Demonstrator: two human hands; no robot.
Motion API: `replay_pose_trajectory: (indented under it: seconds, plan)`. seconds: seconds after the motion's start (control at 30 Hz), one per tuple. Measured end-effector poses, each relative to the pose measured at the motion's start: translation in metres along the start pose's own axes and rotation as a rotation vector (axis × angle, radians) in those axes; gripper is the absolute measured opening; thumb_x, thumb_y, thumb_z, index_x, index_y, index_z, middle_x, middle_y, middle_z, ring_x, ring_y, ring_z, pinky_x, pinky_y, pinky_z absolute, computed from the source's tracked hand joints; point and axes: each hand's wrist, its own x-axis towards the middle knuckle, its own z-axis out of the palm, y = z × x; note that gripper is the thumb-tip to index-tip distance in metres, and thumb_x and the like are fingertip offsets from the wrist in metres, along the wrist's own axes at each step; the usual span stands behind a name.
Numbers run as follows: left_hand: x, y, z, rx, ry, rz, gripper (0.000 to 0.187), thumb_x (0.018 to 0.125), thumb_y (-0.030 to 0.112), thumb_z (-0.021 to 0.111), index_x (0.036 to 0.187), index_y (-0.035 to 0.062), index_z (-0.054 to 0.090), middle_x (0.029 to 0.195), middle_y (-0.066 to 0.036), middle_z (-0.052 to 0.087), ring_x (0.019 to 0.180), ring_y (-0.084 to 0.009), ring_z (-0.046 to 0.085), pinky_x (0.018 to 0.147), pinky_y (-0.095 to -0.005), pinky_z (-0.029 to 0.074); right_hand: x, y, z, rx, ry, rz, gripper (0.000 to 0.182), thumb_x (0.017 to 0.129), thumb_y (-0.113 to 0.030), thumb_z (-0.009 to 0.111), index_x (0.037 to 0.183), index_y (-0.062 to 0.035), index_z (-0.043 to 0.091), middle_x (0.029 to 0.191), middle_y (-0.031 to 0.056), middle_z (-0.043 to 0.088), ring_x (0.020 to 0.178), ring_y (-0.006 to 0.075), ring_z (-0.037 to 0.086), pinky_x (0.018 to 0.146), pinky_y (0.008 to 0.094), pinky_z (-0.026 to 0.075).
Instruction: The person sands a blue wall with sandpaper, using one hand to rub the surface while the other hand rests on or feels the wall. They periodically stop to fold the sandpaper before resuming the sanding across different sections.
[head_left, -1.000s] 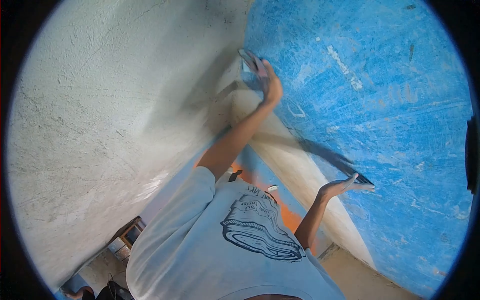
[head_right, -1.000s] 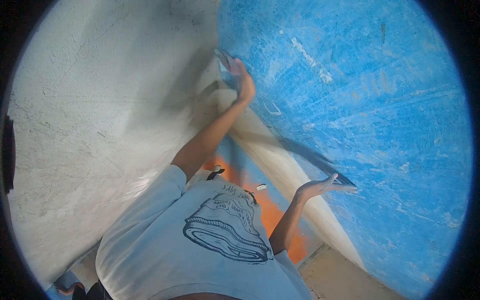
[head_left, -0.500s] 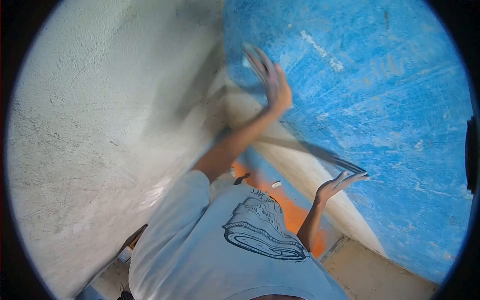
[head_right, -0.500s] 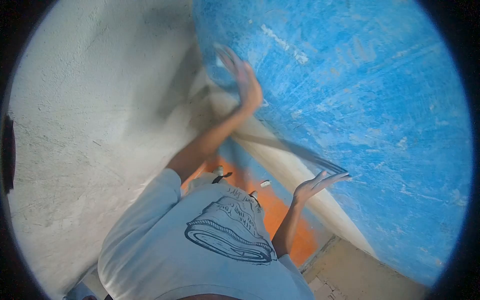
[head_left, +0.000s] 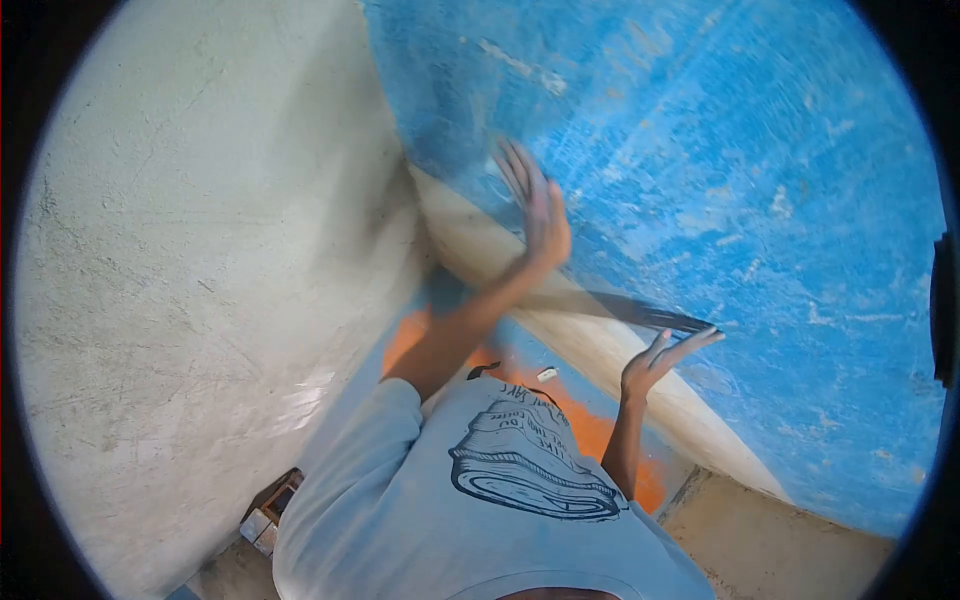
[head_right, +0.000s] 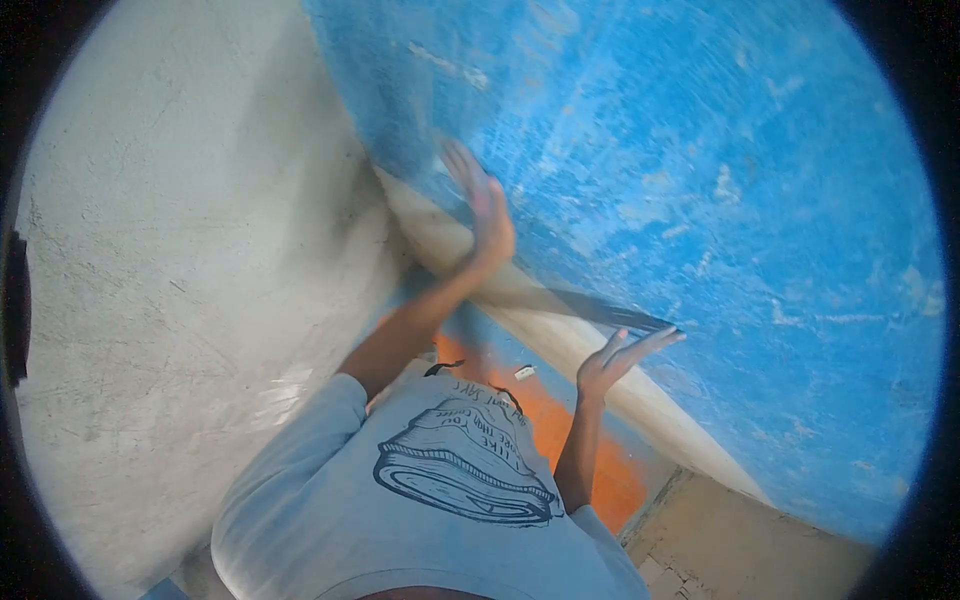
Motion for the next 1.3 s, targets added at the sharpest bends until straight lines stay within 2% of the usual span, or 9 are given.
replay_pose_trajectory:
  seconds: [0.1, 0.3, 0.43, 0.53, 0.63, 0.83, 0.97, 1.1, 1.3]
  plan:
    - [-0.054, -0.029, 0.016, 0.067, -0.110, 0.008, 0.083, 0.108, 0.059, 0.013, 0.164, -0.0003, -0.002, 0.171, -0.024, -0.010, 0.157, -0.0456, -0.009, 0.126, -0.0569, -0.001, 0.004, 0.011, -0.018, -0.130, -0.030, -0.054, 0.083, 0.110, -0.052, 0.034, 0.164, -0.0014, -0.003, 0.170, 0.0243, -0.015, 0.158, 0.0419, -0.009, 0.125, 0.0591, 0.002]
    - [0.138, 0.018, -0.054, -0.254, 0.190, -0.132, 0.082, 0.109, 0.061, 0.016, 0.165, 0.0025, 0.001, 0.172, -0.020, -0.004, 0.159, -0.0387, -0.005, 0.127, -0.0529, -0.002, 0.029, 0.051, -0.078, -0.112, 0.168, 0.005, 0.089, 0.108, -0.057, 0.036, 0.164, -0.0022, -0.005, 0.170, 0.0241, -0.017, 0.157, 0.0423, -0.014, 0.124, 0.0614, 0.000]
    - [0.049, 0.051, 0.025, -0.159, 0.311, -0.159, 0.077, 0.110, 0.057, 0.019, 0.165, 0.0044, 0.005, 0.173, -0.018, -0.001, 0.159, -0.0354, -0.003, 0.128, -0.0514, 0.001, 0.034, 0.068, -0.074, -0.074, 0.246, -0.003, 0.091, 0.107, -0.058, 0.037, 0.164, -0.0018, -0.007, 0.169, 0.0247, -0.019, 0.157, 0.0423, -0.015, 0.125, 0.0611, 0.000]
    - [-0.071, 0.069, 0.073, 0.074, -0.012, -0.490, 0.068, 0.107, 0.030, 0.026, 0.164, 0.0007, 0.004, 0.171, -0.022, 0.003, 0.158, -0.0380, 0.008, 0.128, -0.0504, 0.012, 0.032, 0.059, -0.069, -0.050, 0.246, 0.044, 0.092, 0.107, -0.058, 0.038, 0.164, -0.0016, -0.008, 0.168, 0.0249, -0.020, 0.157, 0.0423, -0.015, 0.125, 0.0608, 0.000]
    - [-0.143, 0.057, 0.092, -0.122, -0.111, -0.247, 0.087, 0.109, 0.059, 0.022, 0.162, -0.0010, -0.010, 0.170, -0.020, -0.017, 0.158, -0.0385, -0.010, 0.127, -0.0535, -0.001, 0.032, 0.069, -0.093, -0.044, 0.191, 0.006, 0.093, 0.107, -0.059, 0.037, 0.164, -0.0017, -0.007, 0.169, 0.0248, -0.019, 0.157, 0.0423, -0.015, 0.125, 0.0610, 0.000]
    - [0.090, -0.053, -0.008, -0.423, 0.081, -0.242, 0.083, 0.111, 0.055, 0.029, 0.164, 0.0021, -0.007, 0.171, -0.022, -0.010, 0.158, -0.0376, 0.000, 0.128, -0.0519, 0.005, 0.033, 0.109, -0.138, -0.016, 0.247, 0.056, 0.091, 0.107, -0.060, 0.035, 0.164, -0.0023, -0.007, 0.169, 0.0249, -0.018, 0.157, 0.0421, -0.014, 0.124, 0.0619, 0.001]
    - [-0.033, -0.023, 0.082, 0.028, 0.260, -0.105, 0.080, 0.111, 0.051, 0.028, 0.164, 0.0010, -0.004, 0.170, -0.025, -0.005, 0.158, -0.0395, 0.003, 0.128, -0.0532, 0.007, 0.036, 0.122, -0.138, 0.039, 0.263, 0.045, 0.091, 0.107, -0.059, 0.035, 0.164, -0.0024, -0.008, 0.169, 0.0242, -0.019, 0.157, 0.0420, -0.013, 0.124, 0.0615, 0.000]
    - [-0.232, 0.044, 0.168, 0.150, -0.112, -0.135, 0.079, 0.109, 0.042, 0.034, 0.163, -0.0032, -0.002, 0.170, -0.027, -0.006, 0.158, -0.0430, -0.001, 0.127, -0.0566, 0.006, 0.031, 0.135, -0.150, -0.033, 0.191, -0.002, 0.091, 0.108, -0.056, 0.037, 0.163, -0.0008, -0.009, 0.170, 0.0224, -0.019, 0.157, 0.0413, -0.012, 0.125, 0.0596, -0.001]
    - [-0.011, 0.038, 0.083, -0.102, 0.278, 0.036, 0.074, 0.112, 0.049, 0.017, 0.164, 0.0000, -0.004, 0.172, -0.020, -0.010, 0.159, -0.0381, -0.007, 0.128, -0.0509, -0.001, 0.042, 0.167, -0.231, -0.033, 0.248, 0.076, 0.087, 0.108, -0.056, 0.036, 0.165, -0.0043, -0.004, 0.171, 0.0206, -0.015, 0.159, 0.0382, -0.007, 0.127, 0.0558, 0.003]
